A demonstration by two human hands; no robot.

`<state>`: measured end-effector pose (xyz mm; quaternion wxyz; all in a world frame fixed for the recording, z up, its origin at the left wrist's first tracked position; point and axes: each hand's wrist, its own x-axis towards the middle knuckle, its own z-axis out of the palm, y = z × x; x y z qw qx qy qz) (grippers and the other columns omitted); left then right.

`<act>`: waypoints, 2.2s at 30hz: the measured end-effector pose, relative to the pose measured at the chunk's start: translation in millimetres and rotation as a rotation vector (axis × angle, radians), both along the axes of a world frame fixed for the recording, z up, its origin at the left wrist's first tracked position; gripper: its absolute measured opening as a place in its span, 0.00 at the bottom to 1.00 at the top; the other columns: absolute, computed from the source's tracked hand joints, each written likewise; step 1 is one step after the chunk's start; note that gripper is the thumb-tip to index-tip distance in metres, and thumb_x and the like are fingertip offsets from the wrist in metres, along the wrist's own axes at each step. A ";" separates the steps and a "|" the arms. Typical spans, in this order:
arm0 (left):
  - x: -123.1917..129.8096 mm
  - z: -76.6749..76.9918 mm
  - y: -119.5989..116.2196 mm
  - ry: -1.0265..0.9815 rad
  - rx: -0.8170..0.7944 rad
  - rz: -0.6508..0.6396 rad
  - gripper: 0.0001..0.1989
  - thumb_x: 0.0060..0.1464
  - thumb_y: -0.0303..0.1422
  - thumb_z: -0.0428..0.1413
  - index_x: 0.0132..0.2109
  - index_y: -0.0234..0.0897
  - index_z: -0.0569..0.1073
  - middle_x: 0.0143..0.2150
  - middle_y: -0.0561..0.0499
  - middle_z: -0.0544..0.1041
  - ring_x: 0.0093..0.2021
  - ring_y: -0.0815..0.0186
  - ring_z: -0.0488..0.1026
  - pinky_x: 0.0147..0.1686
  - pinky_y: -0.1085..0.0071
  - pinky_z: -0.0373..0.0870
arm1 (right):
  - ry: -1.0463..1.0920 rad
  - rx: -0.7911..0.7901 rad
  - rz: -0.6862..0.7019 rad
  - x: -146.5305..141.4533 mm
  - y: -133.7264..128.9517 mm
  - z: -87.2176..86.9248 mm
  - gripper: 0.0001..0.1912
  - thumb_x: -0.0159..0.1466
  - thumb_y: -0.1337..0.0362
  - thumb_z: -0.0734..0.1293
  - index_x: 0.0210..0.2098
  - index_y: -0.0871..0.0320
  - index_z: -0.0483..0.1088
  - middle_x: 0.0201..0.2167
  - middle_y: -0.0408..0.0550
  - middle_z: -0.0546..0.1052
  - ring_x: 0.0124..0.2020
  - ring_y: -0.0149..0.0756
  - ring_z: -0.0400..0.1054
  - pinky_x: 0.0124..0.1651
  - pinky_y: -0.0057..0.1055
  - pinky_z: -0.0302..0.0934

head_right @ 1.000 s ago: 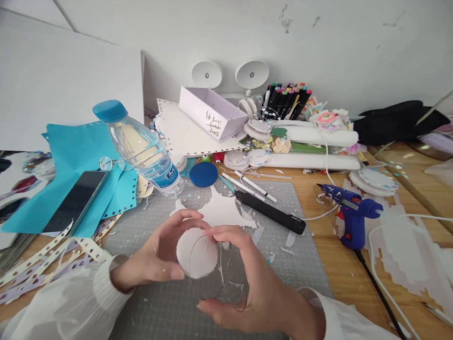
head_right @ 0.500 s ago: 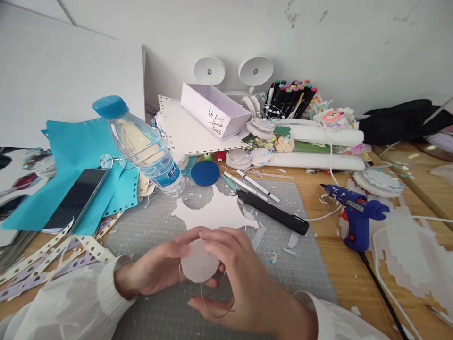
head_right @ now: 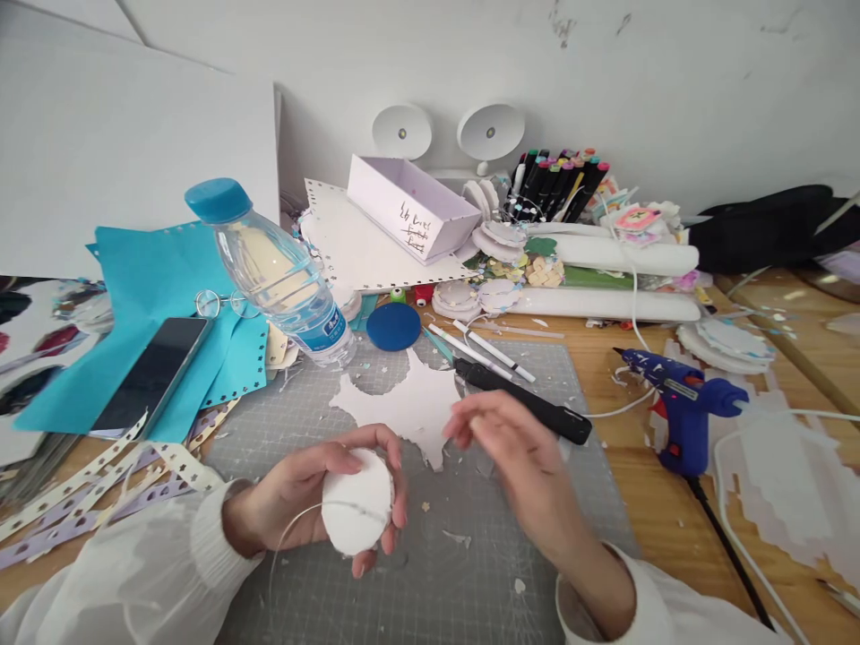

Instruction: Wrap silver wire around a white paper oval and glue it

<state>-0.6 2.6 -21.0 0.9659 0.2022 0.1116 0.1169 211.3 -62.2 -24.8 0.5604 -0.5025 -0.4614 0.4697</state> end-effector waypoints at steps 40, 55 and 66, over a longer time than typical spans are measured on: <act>0.0 3.7 3.1 0.157 0.325 -0.038 0.21 0.58 0.44 0.50 0.44 0.28 0.74 0.44 0.38 0.73 0.44 0.59 0.70 0.45 0.66 0.65 | 0.013 -0.209 0.324 -20.0 -8.2 0.2 0.10 0.68 0.56 0.60 0.34 0.55 0.62 0.21 0.39 0.71 0.23 0.27 0.65 0.27 0.25 0.60; -9.6 10.6 -13.8 0.751 1.497 0.452 0.33 0.43 0.33 0.65 0.56 0.39 0.63 0.55 0.40 0.64 0.51 0.52 0.63 0.50 0.58 0.62 | 0.337 -0.260 -0.113 -12.4 8.8 -11.1 0.15 0.60 0.53 0.69 0.32 0.57 0.65 0.22 0.41 0.72 0.22 0.27 0.63 0.25 0.25 0.59; 5.5 -1.4 -26.9 0.756 1.380 0.462 0.45 0.45 0.27 0.63 0.67 0.38 0.52 0.53 0.39 0.68 0.56 0.47 0.63 0.57 0.51 0.55 | 0.453 -0.055 -0.346 -4.6 10.1 -5.3 0.12 0.58 0.57 0.71 0.33 0.55 0.65 0.27 0.41 0.75 0.28 0.27 0.67 0.33 0.24 0.64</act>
